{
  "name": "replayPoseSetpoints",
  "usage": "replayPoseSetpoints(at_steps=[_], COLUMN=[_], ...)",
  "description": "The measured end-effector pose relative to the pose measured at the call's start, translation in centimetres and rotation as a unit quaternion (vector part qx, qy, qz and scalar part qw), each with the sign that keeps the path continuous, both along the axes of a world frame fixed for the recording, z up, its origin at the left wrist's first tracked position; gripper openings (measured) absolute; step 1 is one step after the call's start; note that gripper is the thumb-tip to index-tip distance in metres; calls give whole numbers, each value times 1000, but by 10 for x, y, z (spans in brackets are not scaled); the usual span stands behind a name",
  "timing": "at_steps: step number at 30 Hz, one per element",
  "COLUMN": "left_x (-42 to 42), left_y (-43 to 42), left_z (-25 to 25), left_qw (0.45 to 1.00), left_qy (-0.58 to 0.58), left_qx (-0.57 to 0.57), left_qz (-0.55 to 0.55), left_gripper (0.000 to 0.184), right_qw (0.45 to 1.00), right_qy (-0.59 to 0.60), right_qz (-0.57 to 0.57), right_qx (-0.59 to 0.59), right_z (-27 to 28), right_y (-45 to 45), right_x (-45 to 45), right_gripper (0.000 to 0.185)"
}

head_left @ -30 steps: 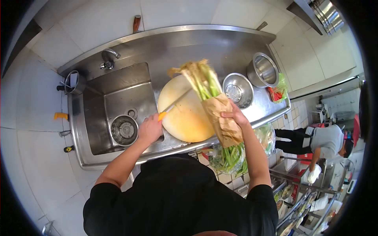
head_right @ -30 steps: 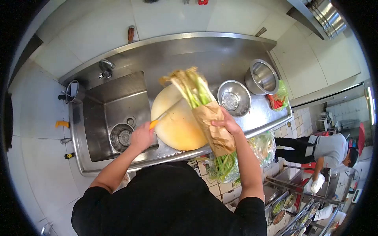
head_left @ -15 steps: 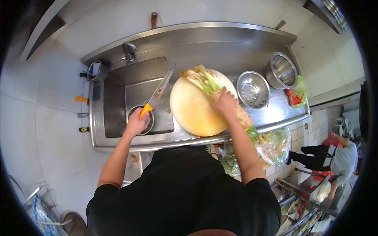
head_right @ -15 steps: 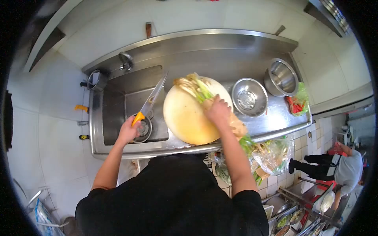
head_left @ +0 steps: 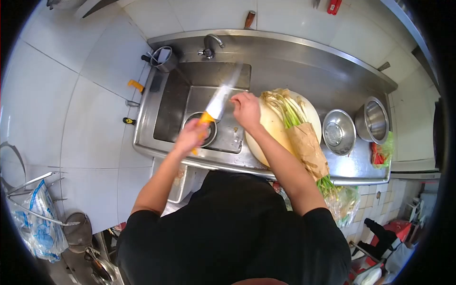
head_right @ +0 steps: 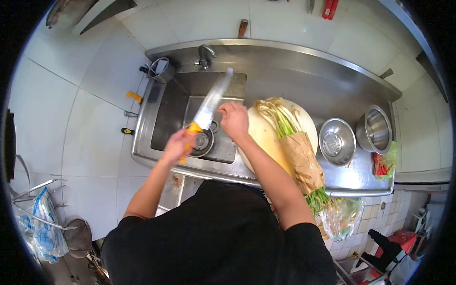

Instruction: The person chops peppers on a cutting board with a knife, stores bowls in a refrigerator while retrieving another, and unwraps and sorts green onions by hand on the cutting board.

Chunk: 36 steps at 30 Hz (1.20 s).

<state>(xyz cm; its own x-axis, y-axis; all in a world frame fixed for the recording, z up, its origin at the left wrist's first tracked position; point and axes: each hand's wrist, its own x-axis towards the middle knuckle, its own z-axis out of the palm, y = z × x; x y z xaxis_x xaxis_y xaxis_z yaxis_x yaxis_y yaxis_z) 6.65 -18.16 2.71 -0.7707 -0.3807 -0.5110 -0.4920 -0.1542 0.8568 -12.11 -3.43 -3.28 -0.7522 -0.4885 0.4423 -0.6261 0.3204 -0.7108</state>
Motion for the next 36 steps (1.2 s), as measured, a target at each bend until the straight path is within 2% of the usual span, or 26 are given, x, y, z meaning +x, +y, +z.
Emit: replayPoseSetpoints(at_steps=[1, 2, 3, 4, 5, 7, 9, 10, 11, 12, 13, 14, 15, 16, 19, 22, 24, 26, 29, 32, 33, 36], left_x=[8, 20, 31, 39, 44, 47, 50, 48, 42, 35, 30, 31, 33, 32, 27, -10, -41, -70, -102, -148, -163, -199], left_y=[-20, -42, -61, -76, -87, -93, -94, -79, -60, -41, -21, -22, -21, -21, -40, -23, 13, 51, 73, 60, 54, 53], left_z=[-2, -1, 17, 30, 51, 55, 40, 26, 14, 3, 3, -26, -23, -20, -34, -72, -101, -123, -106, -136, -142, -162], left_qw=[998, 993, 988, 973, 968, 962, 959, 947, 935, 897, 911, 872, 854, 831, 756, 674, 676, 690, 738, 880, 921, 886], left_qy=[1, 40, 33, 24, 19, 28, 59, 45, 70, 130, 121, 166, 142, 118, 118, 202, 194, 203, 289, 276, 213, 200], left_qx=[-31, -69, -132, -208, -229, -257, -273, -317, -347, -422, -391, -452, -477, -500, -527, -565, -566, -533, -486, -360, -293, -353], left_qz=[56, 82, 80, 102, 103, 82, 42, 35, 11, -27, -45, -88, -152, -214, -370, -432, -430, -447, -369, -139, -146, -223], left_gripper=[22, 22, 23, 25, 27, 30, 33, 36, 38, 38, 39, 40, 42, 45, 47, 49, 46, 49, 57, 66, 90, 115], right_qw=[999, 997, 973, 888, 776, 769, 868, 940, 983, 973, 912, 859, 785, 752, 834, 893, 899, 887, 868, 867, 871, 931], right_qy=[-48, -42, -24, -112, -109, -112, -129, -96, -83, -167, 1, -74, -148, -194, -297, -185, -97, -7, 28, -69, -94, -84], right_qz=[2, 67, 212, 431, 545, 552, 430, 320, 149, -1, -168, -239, -294, -289, -214, -228, -261, -290, -270, -215, -215, -201], right_qx=[-17, -7, 91, 116, 299, 303, 211, 62, 62, 162, 375, 446, 525, 561, 412, 341, 337, 360, 415, 444, 432, 292], right_z=[-10, -18, -13, -20, -3, 48, 50, 39, 44, 56, 21, 30, 38, 30, 10, 2, 0, 1, -14, 14, 13, -10], right_y=[-9, -14, -22, -32, -33, -11, 5, 24, 49, 84, 119, 147, 175, 206, 249, 262, 253, 239, 234, 214, 209, 191], right_x=[7, 27, 52, 83, 113, 123, 114, 90, 61, 33, 11, 4, -2, -11, -40, -48, -43, -32, -19, -8, -17, -67], right_gripper=[7, 14, 25, 39, 50, 54, 52, 47, 48, 67, 98, 115, 132, 127, 101, 94, 91, 90, 92, 95, 101, 107])
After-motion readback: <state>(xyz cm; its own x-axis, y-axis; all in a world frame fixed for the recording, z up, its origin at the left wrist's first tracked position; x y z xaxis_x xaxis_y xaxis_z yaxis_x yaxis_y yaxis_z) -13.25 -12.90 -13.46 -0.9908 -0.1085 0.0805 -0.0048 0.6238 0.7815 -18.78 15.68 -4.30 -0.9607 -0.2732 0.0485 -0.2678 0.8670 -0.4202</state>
